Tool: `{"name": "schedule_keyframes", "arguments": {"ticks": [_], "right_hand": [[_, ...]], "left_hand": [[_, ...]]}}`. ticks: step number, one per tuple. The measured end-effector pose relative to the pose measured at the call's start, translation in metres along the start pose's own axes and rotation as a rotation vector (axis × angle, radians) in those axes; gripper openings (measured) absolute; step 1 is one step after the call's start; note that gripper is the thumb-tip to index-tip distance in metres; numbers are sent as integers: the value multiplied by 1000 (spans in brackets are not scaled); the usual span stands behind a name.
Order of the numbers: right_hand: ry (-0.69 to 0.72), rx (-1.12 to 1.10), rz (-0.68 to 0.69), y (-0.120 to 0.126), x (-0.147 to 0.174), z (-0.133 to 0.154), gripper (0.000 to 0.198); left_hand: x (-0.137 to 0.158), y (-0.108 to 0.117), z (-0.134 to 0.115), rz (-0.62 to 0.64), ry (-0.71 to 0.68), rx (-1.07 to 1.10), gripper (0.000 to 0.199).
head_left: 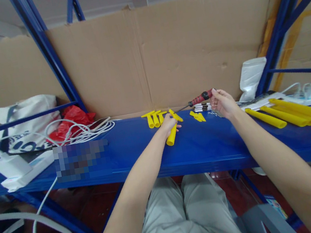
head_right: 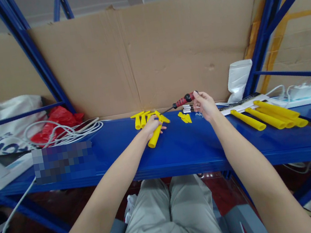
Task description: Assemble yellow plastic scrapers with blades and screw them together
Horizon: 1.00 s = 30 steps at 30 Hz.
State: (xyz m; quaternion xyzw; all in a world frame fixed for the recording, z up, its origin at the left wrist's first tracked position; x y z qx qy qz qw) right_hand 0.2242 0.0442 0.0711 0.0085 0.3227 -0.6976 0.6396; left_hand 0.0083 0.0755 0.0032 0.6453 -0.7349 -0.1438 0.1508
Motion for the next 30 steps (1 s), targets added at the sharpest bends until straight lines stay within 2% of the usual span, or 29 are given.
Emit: {"name": "schedule_keyframes", "arguments": {"ticks": [10, 23, 30], "right_hand": [[-23, 17, -90, 5, 1, -3, 41], [7, 59, -128, 6, 1, -3, 40], [22, 85, -88, 5, 1, 0, 37]], "left_hand": [[0, 0, 0, -5, 13, -5, 42], [0, -2, -1, 19, 3, -29, 41], [-1, -1, 1, 1, 7, -9, 40]]}}
Point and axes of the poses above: each hand's wrist, its own x-axis away from the middle knuckle, its own y-axis out of the back of the hand, z = x × y, the point moved 8 cm from there along -x, towards the middle knuckle, and after that the axes turned 11 degrees about -x, right-handed, at the moved point
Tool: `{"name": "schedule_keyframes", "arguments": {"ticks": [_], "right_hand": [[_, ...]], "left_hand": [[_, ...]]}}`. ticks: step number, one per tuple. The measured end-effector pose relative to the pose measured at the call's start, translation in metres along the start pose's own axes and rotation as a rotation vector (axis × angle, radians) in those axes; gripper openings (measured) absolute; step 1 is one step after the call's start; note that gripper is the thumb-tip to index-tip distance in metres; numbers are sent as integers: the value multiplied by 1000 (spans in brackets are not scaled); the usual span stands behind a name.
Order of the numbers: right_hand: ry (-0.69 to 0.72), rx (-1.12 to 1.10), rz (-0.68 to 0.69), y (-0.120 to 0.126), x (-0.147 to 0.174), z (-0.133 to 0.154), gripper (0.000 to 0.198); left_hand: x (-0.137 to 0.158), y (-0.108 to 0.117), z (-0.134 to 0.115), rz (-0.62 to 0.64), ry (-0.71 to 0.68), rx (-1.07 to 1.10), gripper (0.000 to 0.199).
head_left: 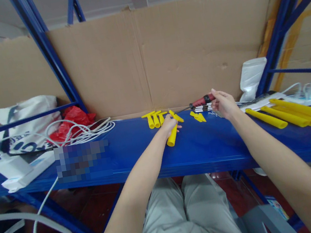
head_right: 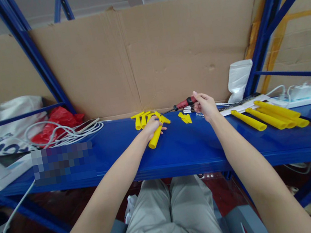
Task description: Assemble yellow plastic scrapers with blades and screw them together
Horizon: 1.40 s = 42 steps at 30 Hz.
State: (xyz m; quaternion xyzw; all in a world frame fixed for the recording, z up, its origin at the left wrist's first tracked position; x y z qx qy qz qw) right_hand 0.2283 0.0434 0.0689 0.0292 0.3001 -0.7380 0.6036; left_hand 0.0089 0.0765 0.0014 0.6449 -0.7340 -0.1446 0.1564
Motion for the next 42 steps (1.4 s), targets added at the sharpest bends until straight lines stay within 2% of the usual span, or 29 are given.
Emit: {"name": "schedule_keyframes", "arguments": {"ticks": [8, 21, 31, 42], "right_hand": [[-33, -44, 70, -4, -3, -2, 33], [-2, -3, 20, -1, -1, -1, 51], [27, 178, -69, 6, 1, 0, 48], [31, 304, -84, 12, -2, -6, 41]], "left_hand": [[1, 1, 0, -1, 9, 4, 40], [-2, 0, 1, 0, 1, 1, 38], [0, 0, 1, -4, 5, 1, 39], [0, 0, 1, 4, 12, 5, 36]]}}
Point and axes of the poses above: each hand's wrist, its own x-axis away from the middle knuckle, its own y-axis out of the back of the hand, z = x × y, the point moved 8 cm from there along -x, towards the middle knuckle, and after that the axes turned 11 degrees about -x, right-handed, at the moved point
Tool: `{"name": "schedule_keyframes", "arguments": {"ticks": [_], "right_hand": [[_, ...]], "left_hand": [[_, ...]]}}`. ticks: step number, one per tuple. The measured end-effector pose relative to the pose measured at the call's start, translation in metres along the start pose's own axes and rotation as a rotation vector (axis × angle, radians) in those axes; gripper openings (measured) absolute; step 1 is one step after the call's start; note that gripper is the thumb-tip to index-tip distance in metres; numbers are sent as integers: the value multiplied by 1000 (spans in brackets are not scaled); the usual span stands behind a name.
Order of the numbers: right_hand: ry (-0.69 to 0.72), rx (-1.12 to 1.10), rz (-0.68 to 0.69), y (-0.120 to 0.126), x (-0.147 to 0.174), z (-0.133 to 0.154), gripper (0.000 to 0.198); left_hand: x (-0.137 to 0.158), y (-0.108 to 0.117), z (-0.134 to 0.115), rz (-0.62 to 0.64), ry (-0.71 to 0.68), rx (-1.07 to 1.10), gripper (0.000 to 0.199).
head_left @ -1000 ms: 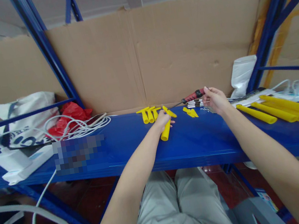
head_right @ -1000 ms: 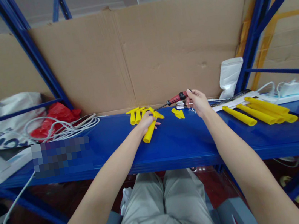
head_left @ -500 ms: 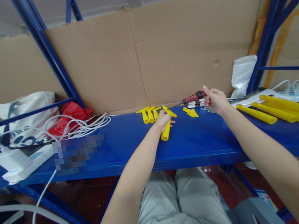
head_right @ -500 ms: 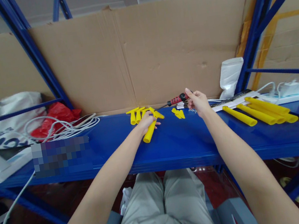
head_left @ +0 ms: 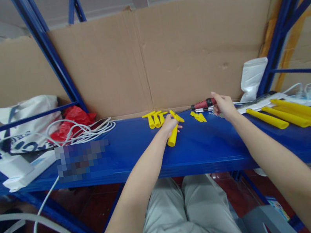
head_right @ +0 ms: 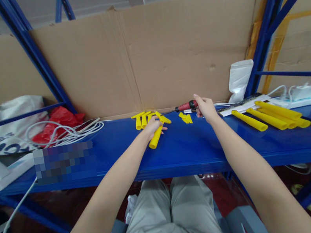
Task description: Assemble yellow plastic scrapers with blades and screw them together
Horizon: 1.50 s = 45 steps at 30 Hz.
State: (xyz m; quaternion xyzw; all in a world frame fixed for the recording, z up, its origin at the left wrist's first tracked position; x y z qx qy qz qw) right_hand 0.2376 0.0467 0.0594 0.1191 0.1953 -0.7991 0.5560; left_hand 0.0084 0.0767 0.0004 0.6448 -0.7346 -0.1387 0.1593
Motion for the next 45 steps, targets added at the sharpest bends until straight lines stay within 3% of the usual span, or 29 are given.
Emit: {"name": "schedule_keyframes", "arguments": {"ticks": [7, 16, 25, 30, 36, 45], "right_hand": [[86, 108, -12, 3, 1, 6, 36], [-48, -83, -59, -1, 3, 2, 33], [-71, -322, 151, -17, 3, 6, 35], [-23, -245, 165, -18, 4, 10, 40], [20, -172, 66, -11, 7, 14, 48], [-85, -78, 12, -7, 9, 8, 33]], "left_hand": [[0, 0, 0, 8, -10, -3, 39], [3, -1, -2, 10, 0, -2, 39], [0, 0, 0, 0, -4, 2, 39], [-1, 0, 1, -4, 6, -3, 41], [1, 0, -1, 0, -1, 2, 40], [0, 0, 0, -8, 0, 8, 42]]}}
Point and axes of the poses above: each hand's wrist, its own x-axis away from the middle knuckle, its own y-axis out of the back of the hand, z = x × y, the point moved 8 cm from there along -x, towards the middle knuckle, and after that the axes turned 11 degrees about -x, right-handed, at the moved point
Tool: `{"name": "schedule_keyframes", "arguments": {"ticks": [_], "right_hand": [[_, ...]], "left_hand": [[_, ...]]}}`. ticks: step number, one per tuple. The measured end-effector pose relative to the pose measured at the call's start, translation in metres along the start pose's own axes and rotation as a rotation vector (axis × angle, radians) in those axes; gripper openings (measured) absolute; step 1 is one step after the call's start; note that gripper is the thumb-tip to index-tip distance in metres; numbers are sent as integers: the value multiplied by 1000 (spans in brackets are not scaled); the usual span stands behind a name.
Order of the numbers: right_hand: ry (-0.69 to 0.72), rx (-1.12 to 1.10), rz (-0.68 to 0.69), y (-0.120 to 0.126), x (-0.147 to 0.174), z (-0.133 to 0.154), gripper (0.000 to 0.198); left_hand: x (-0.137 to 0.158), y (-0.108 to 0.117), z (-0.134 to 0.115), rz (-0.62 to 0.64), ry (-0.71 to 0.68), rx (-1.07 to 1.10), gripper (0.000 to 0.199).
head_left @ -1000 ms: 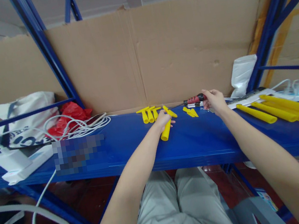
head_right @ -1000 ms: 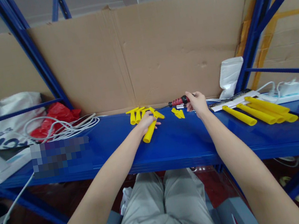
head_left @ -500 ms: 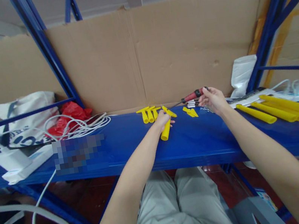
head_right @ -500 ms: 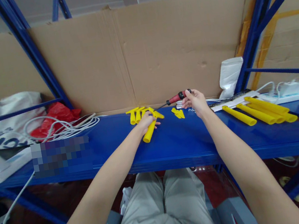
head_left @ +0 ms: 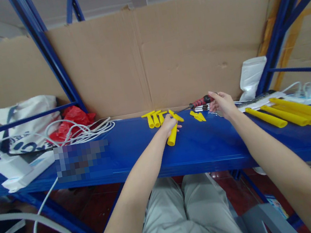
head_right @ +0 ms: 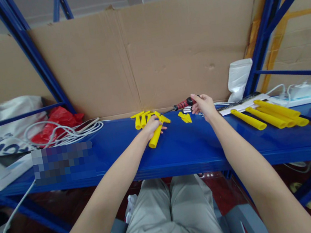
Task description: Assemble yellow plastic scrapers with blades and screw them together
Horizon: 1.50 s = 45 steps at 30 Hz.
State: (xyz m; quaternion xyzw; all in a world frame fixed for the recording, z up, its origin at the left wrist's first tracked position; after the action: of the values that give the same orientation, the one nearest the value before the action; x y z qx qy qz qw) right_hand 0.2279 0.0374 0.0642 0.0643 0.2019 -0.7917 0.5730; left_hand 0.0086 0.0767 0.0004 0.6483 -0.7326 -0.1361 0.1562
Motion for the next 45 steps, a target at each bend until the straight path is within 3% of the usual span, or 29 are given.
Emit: {"name": "schedule_keyframes", "arguments": {"ticks": [11, 18, 29, 39, 45], "right_hand": [[-38, -181, 184, -13, -1, 2, 30], [-36, -169, 208, -13, -4, 0, 32], [-21, -139, 122, -6, -5, -3, 43], [21, -105, -1, 1, -3, 3, 36], [32, -109, -68, 9, -6, 2, 34]], "left_hand": [[0, 1, 1, 0, 5, -8, 40], [0, 2, 2, -9, 18, 9, 38], [0, 1, 1, 0, 11, -6, 41], [-1, -2, -1, 29, -21, -13, 43], [-5, 5, 2, -32, -2, 10, 46]]}}
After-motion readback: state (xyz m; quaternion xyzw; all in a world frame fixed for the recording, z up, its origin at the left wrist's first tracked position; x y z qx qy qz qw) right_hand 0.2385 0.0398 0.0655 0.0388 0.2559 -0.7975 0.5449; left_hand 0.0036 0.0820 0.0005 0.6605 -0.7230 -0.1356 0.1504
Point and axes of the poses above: each hand's wrist, its own x-axis away from the middle knuckle, its own y-axis out of the back of the hand, z = x × y, the point moved 8 cm from there along -x, towards the middle knuckle, and after that the axes turned 11 degrees about -x, right-handed, at the moved point
